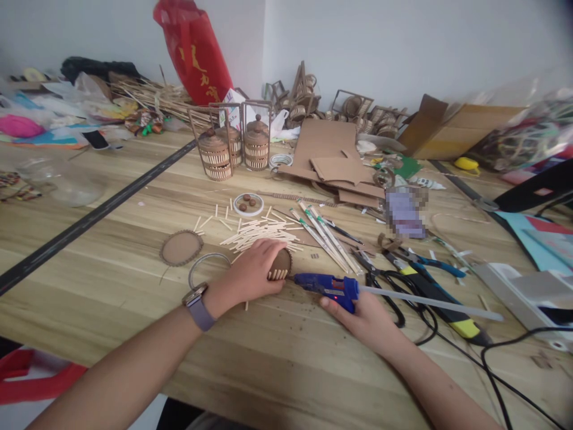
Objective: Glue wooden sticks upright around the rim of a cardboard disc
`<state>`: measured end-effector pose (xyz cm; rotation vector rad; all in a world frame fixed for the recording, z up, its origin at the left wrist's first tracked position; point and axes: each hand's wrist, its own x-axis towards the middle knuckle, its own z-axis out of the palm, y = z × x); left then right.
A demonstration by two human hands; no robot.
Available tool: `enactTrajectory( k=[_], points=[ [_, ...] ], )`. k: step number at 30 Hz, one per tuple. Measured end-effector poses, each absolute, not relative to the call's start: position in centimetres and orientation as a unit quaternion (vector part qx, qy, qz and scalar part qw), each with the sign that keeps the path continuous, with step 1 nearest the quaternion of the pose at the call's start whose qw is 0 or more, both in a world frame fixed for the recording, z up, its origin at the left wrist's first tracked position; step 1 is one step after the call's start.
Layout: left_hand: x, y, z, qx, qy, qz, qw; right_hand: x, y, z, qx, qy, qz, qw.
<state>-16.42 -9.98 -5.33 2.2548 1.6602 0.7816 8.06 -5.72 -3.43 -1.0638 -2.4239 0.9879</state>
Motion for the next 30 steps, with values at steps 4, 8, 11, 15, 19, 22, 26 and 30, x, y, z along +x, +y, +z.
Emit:
enactTrajectory(
  k=[4, 8, 11, 15, 19, 22, 26, 30],
  points=[
    [-16.37, -9.95, -5.34, 0.768, 0.568, 0.271, 0.120, 8.07, -5.78, -3.43, -0.378, -0.851, 0.329, 0.157],
    [-16.38, -9.96, -5.36, 0.767, 0.570, 0.268, 0.122, 8.02, -5.82, -3.34, -0.375, -0.853, 0.323, 0.165],
    [-16.40, -10.01, -5.40, 0.764, 0.567, 0.280, 0.127, 7.98, -5.85, -3.34, -0.377, -0.853, 0.322, 0.161],
    [-16.37, -10.07, -5.34, 0.763, 0.566, 0.282, 0.137, 7.98, -5.90, -3.41, -0.388, -0.850, 0.322, 0.154],
    [-16.27, -10.12, -5.29, 0.759, 0.573, 0.277, 0.137, 8.01, -5.91, -3.49, -0.390, -0.849, 0.325, 0.148],
    [-16.24, -10.11, -5.37, 0.760, 0.573, 0.275, 0.136, 8.03, -5.87, -3.62, -0.391, -0.846, 0.331, 0.146],
    [-16.27, -10.04, -5.47, 0.760, 0.575, 0.272, 0.136, 8.02, -5.84, -3.70, -0.386, -0.845, 0.337, 0.152],
    [-16.29, -10.04, -5.47, 0.761, 0.573, 0.273, 0.137, 7.92, -5.82, -3.58, -0.377, -0.849, 0.334, 0.159]
  ],
)
